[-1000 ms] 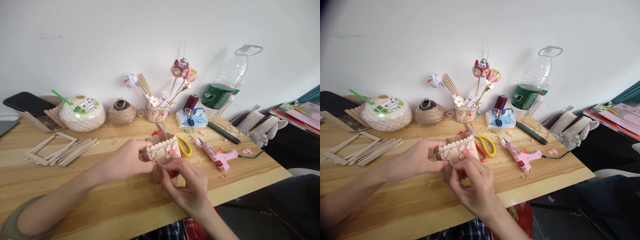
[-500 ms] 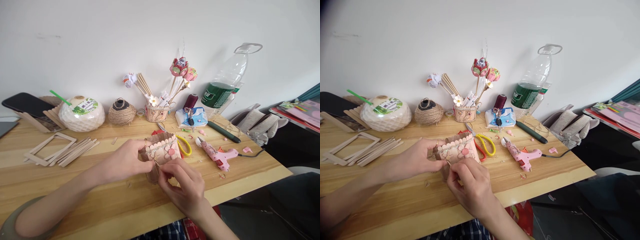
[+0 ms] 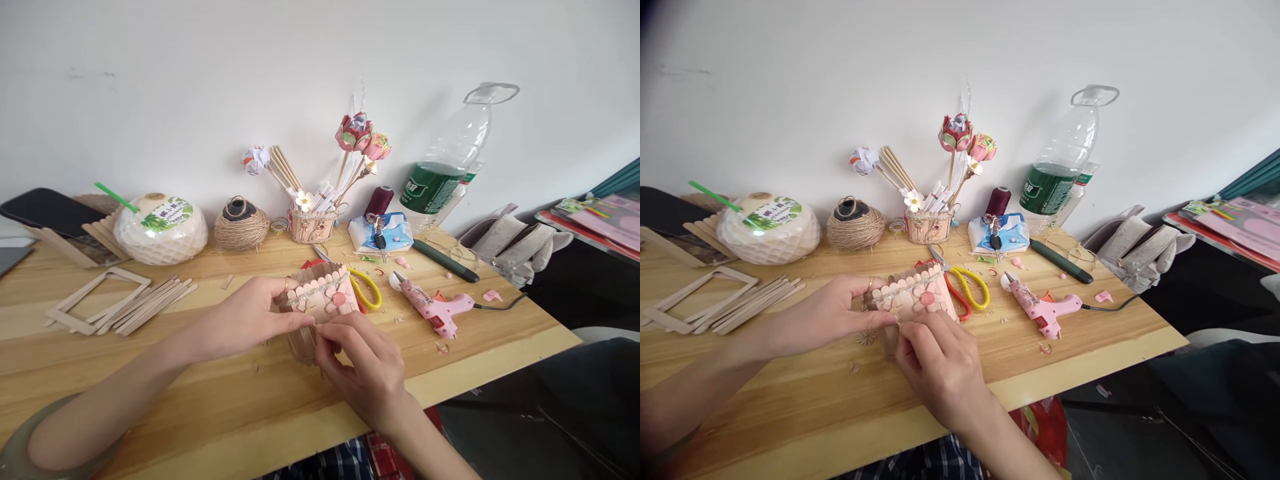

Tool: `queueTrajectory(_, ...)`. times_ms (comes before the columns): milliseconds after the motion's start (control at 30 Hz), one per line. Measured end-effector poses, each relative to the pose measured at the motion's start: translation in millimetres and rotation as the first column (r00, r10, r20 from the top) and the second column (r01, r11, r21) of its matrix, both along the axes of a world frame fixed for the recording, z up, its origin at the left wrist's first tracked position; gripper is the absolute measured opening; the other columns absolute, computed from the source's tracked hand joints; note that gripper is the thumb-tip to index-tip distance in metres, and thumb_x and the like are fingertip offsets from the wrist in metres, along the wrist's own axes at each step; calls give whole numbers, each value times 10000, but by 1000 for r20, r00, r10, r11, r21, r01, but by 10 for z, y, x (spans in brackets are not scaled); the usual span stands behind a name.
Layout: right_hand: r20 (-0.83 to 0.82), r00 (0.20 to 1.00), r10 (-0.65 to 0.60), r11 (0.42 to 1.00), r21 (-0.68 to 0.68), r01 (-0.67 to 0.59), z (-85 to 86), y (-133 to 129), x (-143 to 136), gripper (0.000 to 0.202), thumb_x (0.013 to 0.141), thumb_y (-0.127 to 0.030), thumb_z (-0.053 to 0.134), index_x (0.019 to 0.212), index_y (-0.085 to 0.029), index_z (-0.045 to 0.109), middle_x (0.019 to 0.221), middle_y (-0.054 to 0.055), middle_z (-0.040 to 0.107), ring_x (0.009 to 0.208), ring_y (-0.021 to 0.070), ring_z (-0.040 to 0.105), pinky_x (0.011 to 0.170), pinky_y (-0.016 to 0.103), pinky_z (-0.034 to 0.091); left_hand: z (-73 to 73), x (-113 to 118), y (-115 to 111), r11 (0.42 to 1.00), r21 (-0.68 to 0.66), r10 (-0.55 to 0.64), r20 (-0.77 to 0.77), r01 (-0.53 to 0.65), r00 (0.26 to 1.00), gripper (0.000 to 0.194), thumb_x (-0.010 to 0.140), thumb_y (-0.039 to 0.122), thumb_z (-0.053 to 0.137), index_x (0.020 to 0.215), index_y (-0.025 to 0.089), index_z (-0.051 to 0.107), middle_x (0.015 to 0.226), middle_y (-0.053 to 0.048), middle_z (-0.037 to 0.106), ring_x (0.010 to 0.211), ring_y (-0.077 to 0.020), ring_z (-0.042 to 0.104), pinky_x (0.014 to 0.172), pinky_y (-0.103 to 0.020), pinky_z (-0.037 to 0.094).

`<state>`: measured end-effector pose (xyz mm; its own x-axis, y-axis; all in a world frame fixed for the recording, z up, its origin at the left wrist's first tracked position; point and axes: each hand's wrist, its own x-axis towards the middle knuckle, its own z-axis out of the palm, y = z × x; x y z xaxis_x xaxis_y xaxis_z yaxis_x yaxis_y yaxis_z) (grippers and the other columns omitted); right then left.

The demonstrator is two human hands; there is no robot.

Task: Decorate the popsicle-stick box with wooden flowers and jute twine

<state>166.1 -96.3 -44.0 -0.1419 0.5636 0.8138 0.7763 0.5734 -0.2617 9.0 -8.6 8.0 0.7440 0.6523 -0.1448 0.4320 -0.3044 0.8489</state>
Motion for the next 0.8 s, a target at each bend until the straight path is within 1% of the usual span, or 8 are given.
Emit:
queueTrajectory(133, -29, 997, 74, 997, -10, -75, 1, -27, 41, 206, 730, 33, 572, 797, -158, 538, 636, 13, 576, 555, 103, 515, 499, 224, 450, -18, 2, -16, 999, -47, -12, 21, 13, 1000, 313, 773, 405, 556, 975, 180, 637, 983, -8, 671, 925, -224, 595, 749, -278, 465)
queueTrajectory(300, -187, 973, 135, 987, -59, -149, -16, -132, 132, 234, 719, 42, 559, 812, -171, 537, 647, -5, 559, 565, 106, 531, 504, 233, 456, -51, 3, 5, 995, -87, 49, 68, -43, 996, 213, 779, 347, 562, 903, 184, 620, 911, 4, 668, 864, -201, 602, 733, -279, 465)
queueTrajectory(400, -324, 942, 89, 983, -124, -136, -67, -204, 198, 216, 753, 16, 542, 843, -180, 546, 659, -11, 562, 558, 106, 543, 505, 235, 463, -50, 5, 24, 993, -103, 70, 63, -63, 996, 174, 780, 336, 568, 855, 183, 603, 885, 9, 661, 870, -198, 597, 759, -284, 460)
queueTrajectory(500, -413, 910, 13, 980, -174, -93, -92, -228, 223, 251, 812, -6, 492, 967, -192, 558, 686, -11, 589, 570, 106, 576, 525, 229, 491, -35, -4, 49, 993, -115, 21, 73, -12, 997, 198, 792, 363, 565, 876, 186, 592, 923, 8, 651, 917, -199, 583, 810, -288, 447)
queueTrajectory(567, -373, 927, 32, 981, -168, -101, -69, -214, 213, 278, 829, -4, 468, 1008, -192, 568, 707, 0, 601, 605, 112, 589, 550, 234, 496, -30, -21, 74, 996, -82, -33, 74, 39, 997, 241, 807, 410, 545, 880, 183, 582, 925, 5, 640, 904, -195, 574, 806, -284, 441)
queueTrajectory(667, -273, 959, 71, 975, -186, -125, -2, -174, 184, 255, 835, -11, 450, 962, -185, 586, 759, 29, 615, 689, 135, 598, 597, 258, 499, -41, -59, 106, 997, 26, -79, 38, 78, 996, 353, 839, 509, 456, 831, 173, 563, 838, 0, 611, 822, -182, 555, 737, -267, 438)
queueTrajectory(733, -246, 967, 66, 976, -186, -114, 29, -152, 164, 250, 835, -15, 439, 957, -181, 581, 794, 43, 621, 730, 147, 599, 622, 272, 505, -53, -87, 109, 996, 75, -57, 7, 56, 998, 431, 853, 564, 380, 795, 173, 551, 773, 0, 579, 774, -173, 535, 693, -255, 430)
queueTrajectory(800, -215, 976, 47, 984, -158, -82, 36, -135, 144, 250, 821, -11, 462, 974, -173, 575, 811, 51, 621, 743, 150, 596, 632, 276, 509, -62, -108, 97, 996, 84, -3, -9, 4, 1000, 475, 858, 594, 328, 758, 180, 539, 733, 2, 549, 740, -166, 517, 660, -245, 420)
